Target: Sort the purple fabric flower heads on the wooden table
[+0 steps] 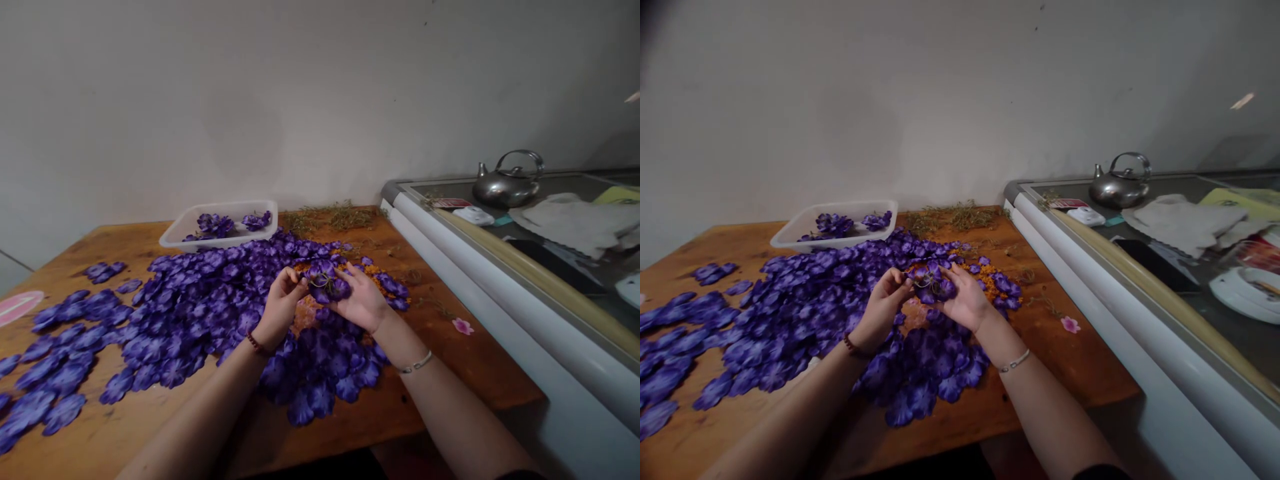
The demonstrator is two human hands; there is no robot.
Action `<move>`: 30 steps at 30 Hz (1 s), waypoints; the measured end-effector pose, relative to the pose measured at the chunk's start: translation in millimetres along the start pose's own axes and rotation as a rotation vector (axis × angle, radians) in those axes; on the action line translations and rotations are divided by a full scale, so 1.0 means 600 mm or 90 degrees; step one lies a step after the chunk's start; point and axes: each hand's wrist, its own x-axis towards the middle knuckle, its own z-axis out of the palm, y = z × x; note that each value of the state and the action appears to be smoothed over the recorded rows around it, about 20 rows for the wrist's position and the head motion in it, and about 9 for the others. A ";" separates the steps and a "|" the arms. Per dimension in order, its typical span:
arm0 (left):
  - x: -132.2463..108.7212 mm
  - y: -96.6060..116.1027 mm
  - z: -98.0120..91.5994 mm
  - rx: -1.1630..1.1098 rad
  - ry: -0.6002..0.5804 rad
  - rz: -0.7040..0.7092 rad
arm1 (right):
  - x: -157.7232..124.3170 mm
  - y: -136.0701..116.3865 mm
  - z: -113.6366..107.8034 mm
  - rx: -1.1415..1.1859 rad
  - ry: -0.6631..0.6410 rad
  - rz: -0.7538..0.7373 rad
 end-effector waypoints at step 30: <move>0.009 -0.014 -0.008 0.195 0.058 0.001 | 0.002 0.005 0.009 -0.135 0.082 -0.182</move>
